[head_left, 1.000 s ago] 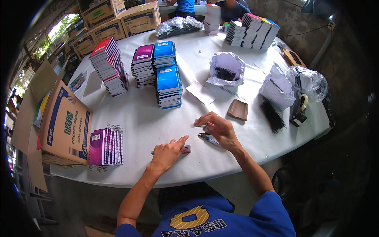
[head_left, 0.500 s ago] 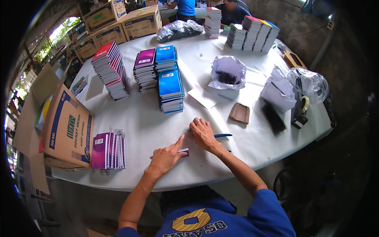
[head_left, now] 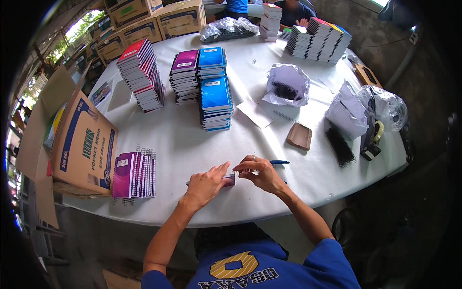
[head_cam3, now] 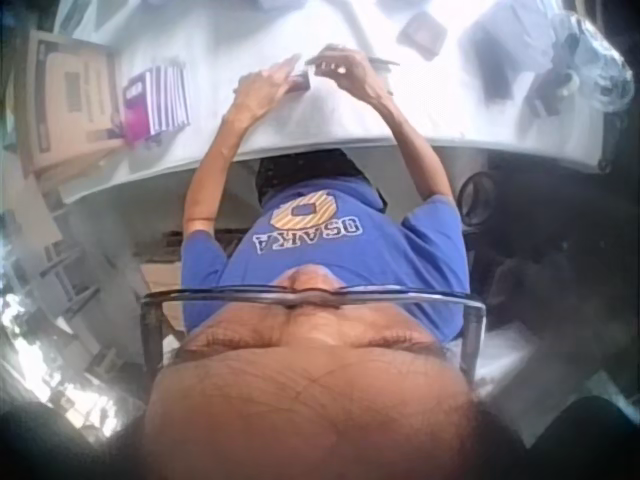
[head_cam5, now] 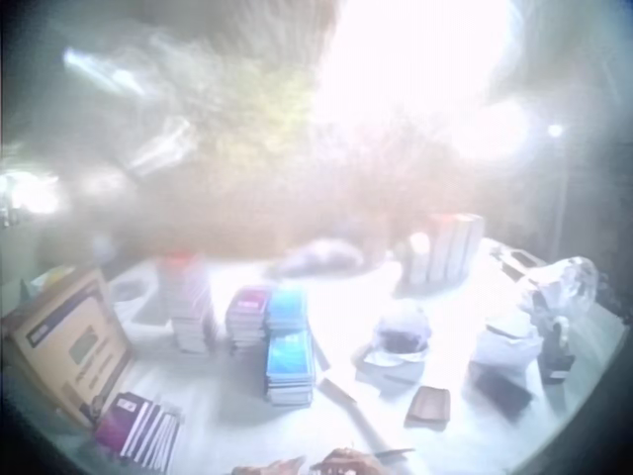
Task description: The person trims the spiral binding of notebooks using shears and places the finished notebooks into a cardboard box.
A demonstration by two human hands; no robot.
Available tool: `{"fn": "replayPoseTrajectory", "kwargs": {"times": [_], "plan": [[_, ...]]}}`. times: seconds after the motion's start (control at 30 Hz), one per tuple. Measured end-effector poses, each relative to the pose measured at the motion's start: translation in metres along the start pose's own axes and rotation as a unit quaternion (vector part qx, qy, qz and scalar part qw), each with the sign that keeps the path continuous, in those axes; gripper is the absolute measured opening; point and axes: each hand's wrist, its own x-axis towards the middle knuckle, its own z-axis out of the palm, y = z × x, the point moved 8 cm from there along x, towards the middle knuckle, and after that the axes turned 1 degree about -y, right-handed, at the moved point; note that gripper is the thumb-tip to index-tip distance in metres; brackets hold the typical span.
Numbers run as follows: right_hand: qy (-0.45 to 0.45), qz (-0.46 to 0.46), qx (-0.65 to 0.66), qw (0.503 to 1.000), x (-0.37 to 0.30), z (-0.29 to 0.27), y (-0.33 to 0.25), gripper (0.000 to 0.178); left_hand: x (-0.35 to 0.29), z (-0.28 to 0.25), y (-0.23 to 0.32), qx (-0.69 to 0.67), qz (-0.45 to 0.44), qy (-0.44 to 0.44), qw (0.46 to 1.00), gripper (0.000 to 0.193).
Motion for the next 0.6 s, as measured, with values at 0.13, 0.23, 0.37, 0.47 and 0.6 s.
{"fn": "replayPoseTrajectory", "kwargs": {"times": [0.13, 0.23, 0.37, 0.47, 0.6], "plan": [[-0.097, -0.006, 0.005, 0.995, 0.003, 0.007, 0.005, 0.026, 0.001, 0.001, -0.002, -0.002, 0.005, 0.001, 1.000, 0.054], [-0.126, 0.065, -0.027, 0.990, 0.002, 0.014, 0.012, 0.023, -0.001, 0.005, -0.005, 0.034, 0.005, 0.021, 0.999, 0.054], [-0.025, -0.059, -0.164, 0.984, 0.001, -0.005, -0.022, 0.018, 0.001, -0.014, 0.014, -0.020, 0.030, 0.086, 0.996, 0.052], [-0.100, -0.007, -0.188, 0.977, -0.004, 0.008, -0.017, 0.018, 0.006, -0.007, 0.020, -0.043, 0.010, 0.006, 0.999, 0.049], [-0.158, 0.004, -0.183, 0.970, -0.005, 0.021, -0.014, 0.019, 0.006, -0.004, 0.013, -0.055, 0.025, 0.030, 0.998, 0.044]]}}
